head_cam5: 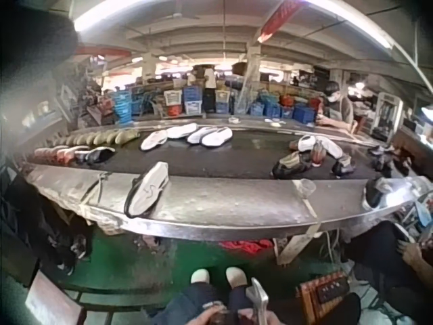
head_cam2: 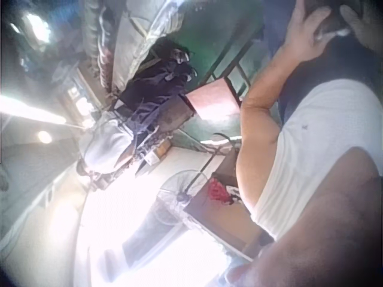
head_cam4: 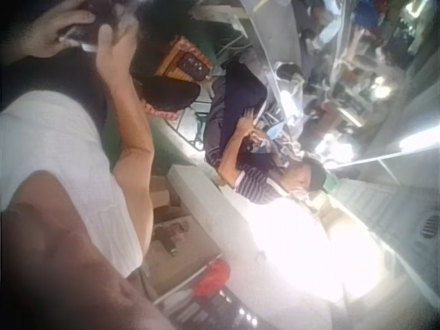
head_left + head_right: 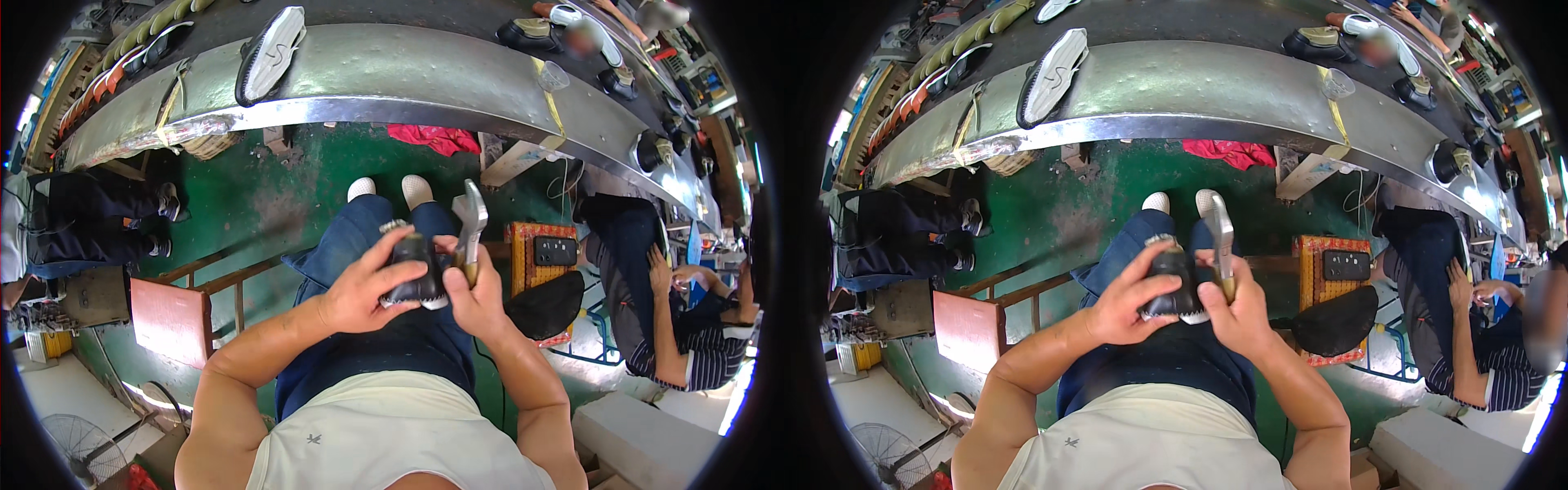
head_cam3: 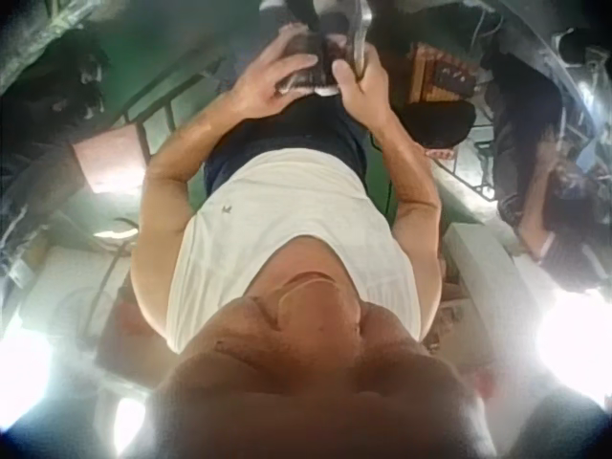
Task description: Manually lasting shoes by pulling the upper material over the last using pincers and securing it.
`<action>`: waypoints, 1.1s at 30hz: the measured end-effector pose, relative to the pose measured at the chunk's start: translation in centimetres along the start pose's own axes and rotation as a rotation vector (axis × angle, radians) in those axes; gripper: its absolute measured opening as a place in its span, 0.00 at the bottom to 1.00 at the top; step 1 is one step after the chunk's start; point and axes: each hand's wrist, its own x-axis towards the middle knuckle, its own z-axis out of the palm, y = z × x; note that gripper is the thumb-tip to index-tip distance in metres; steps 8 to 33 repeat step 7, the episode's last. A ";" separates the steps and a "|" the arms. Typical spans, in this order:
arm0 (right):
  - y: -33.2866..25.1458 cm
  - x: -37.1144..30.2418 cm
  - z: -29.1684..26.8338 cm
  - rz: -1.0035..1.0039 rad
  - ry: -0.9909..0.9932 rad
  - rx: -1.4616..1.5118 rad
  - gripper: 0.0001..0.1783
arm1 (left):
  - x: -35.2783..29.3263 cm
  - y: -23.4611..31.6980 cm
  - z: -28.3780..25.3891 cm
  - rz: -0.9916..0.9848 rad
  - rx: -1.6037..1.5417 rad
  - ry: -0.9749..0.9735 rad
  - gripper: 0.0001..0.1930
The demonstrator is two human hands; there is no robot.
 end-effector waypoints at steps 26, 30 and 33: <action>3.0 -3.1 1.5 -0.441 0.000 -0.016 0.34 | -4.8 0.4 3.1 0.095 0.317 -0.011 0.36; 3.0 -3.1 1.5 -0.441 0.000 -0.016 0.34 | -4.8 0.4 3.1 0.095 0.317 -0.011 0.36; 3.0 -3.1 1.5 -0.441 0.000 -0.016 0.34 | -4.8 0.4 3.1 0.095 0.317 -0.011 0.36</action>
